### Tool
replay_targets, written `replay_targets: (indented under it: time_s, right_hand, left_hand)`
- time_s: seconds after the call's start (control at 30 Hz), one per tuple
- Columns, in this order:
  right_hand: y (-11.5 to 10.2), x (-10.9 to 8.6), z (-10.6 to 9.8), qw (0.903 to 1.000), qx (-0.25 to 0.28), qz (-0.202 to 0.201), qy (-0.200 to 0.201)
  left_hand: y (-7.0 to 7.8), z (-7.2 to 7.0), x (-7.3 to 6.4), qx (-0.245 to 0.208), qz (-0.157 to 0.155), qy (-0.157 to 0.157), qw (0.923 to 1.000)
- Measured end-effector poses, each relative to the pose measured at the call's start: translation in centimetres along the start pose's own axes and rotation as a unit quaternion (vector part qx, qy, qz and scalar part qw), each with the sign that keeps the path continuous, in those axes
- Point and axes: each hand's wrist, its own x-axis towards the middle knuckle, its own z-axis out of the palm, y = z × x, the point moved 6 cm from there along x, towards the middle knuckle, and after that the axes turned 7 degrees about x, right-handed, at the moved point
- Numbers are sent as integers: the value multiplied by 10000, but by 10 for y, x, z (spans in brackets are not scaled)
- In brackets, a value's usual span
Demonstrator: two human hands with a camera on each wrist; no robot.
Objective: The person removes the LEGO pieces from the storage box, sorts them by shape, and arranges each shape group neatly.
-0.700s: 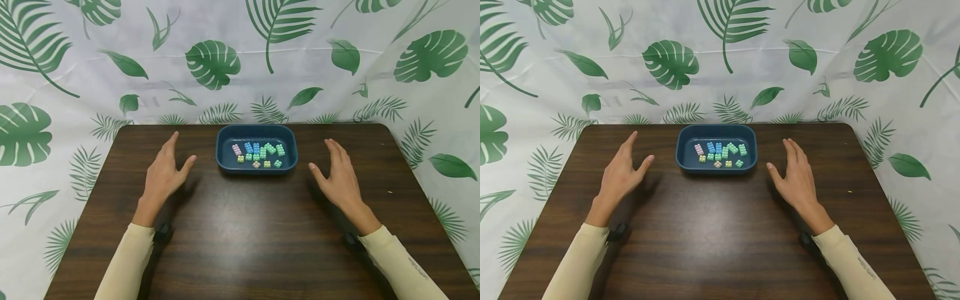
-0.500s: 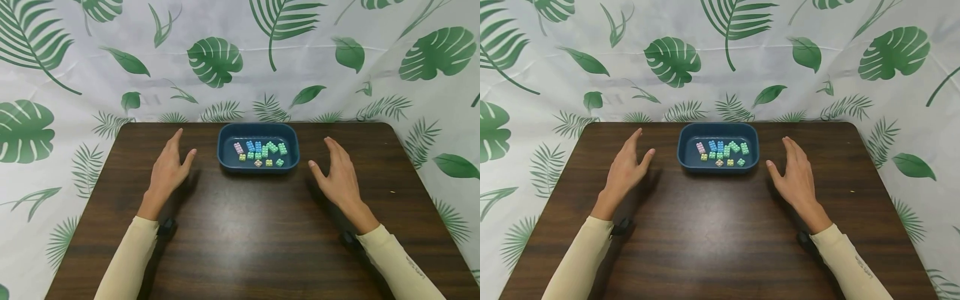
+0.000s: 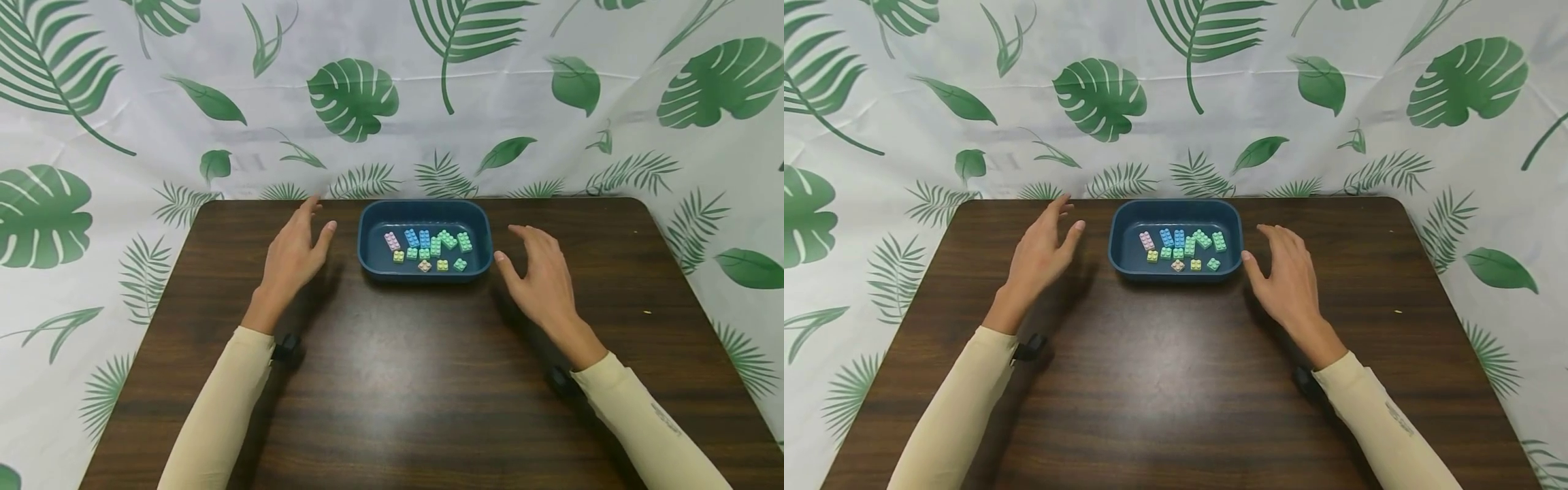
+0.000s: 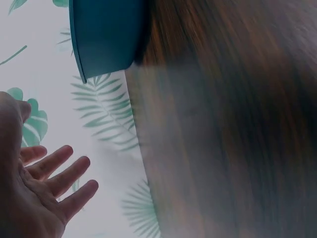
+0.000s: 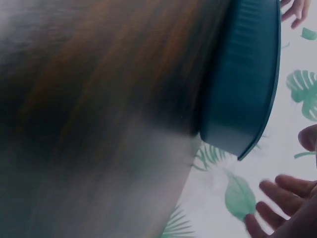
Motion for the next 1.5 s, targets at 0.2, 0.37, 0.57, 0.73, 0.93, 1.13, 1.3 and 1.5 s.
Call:
replay_targets:
  time_s: [0.2,0.37,0.57,0.73,0.93,1.13,1.3,1.5]
  right_hand:
    - [-11,11,6,9994,81,-321,56]
    - [-16,19,12,9988,1,-489,-12]
    - [-16,23,19,9985,-84,-507,-175]
    - [-15,22,22,9984,-100,-476,-304]
    - [-17,26,26,9970,-298,-599,-397]
    - [-23,32,30,9956,-410,-653,-532]
    - [-25,40,36,9941,-546,-593,-729]
    - [-26,50,44,9888,-809,-462,-1166]
  left_hand:
    - [8,17,14,-1108,37,-202,9936]
    - [18,32,16,-772,-64,-458,9959]
    - [31,48,17,-692,-219,-844,9938]
    - [40,55,19,-634,-265,-861,9939]
    - [44,59,27,-792,-339,-832,9928]
    - [45,64,31,-879,-504,-961,9902]
    - [49,70,33,-874,-641,-1126,9877]
    - [55,78,35,-1004,-622,-1112,9868]
